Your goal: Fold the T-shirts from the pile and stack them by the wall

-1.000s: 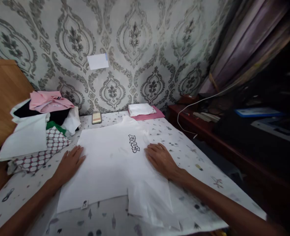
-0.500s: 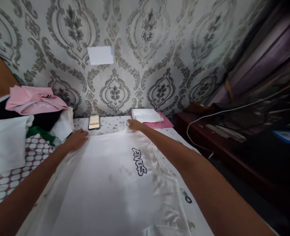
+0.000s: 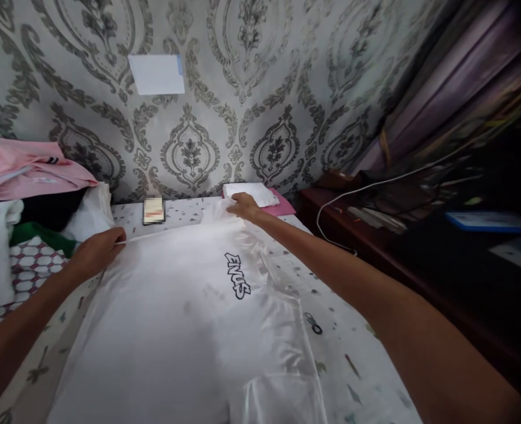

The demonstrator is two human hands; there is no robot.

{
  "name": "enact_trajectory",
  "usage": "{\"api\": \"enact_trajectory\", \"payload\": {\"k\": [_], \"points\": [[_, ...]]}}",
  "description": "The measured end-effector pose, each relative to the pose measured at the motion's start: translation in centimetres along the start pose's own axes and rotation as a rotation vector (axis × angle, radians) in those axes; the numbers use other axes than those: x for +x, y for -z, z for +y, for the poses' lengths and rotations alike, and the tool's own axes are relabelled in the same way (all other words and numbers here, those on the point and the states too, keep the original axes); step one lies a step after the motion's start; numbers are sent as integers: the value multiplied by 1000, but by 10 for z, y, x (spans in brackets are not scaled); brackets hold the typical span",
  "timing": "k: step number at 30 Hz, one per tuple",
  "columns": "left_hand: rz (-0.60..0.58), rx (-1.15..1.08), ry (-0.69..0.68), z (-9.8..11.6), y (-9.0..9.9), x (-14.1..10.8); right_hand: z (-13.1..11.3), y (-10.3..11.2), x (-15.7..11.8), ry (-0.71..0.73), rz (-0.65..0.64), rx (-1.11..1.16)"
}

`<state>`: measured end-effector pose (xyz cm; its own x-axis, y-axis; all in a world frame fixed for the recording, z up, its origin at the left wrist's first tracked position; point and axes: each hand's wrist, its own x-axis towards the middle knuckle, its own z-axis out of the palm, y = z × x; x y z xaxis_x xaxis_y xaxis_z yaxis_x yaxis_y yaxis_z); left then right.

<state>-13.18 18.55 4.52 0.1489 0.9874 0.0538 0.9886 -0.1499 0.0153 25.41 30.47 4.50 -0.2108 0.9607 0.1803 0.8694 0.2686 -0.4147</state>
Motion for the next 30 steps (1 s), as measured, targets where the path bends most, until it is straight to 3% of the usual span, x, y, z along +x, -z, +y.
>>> {"api": "enact_trajectory", "payload": {"k": [3, 5, 8, 11, 14, 22, 30], "points": [[27, 48, 3, 1, 1, -26, -5, 19, -57, -18, 39, 56], [51, 65, -28, 0, -7, -42, -8, 21, -102, 15, 76, 102], [64, 110, -104, 0, -24, -57, -11, 7, -159, 34, 27, 120], [65, 191, -153, 3, -33, -64, -11, -11, -192, 31, -36, 92], [103, 222, -148, 8, -30, -66, -11, -16, -202, 35, -21, 91], [150, 178, -55, 15, -9, -78, -7, -4, -209, 56, 77, 192], [139, 104, -87, 12, -11, -91, 5, -2, -215, 90, 118, 225]]}}
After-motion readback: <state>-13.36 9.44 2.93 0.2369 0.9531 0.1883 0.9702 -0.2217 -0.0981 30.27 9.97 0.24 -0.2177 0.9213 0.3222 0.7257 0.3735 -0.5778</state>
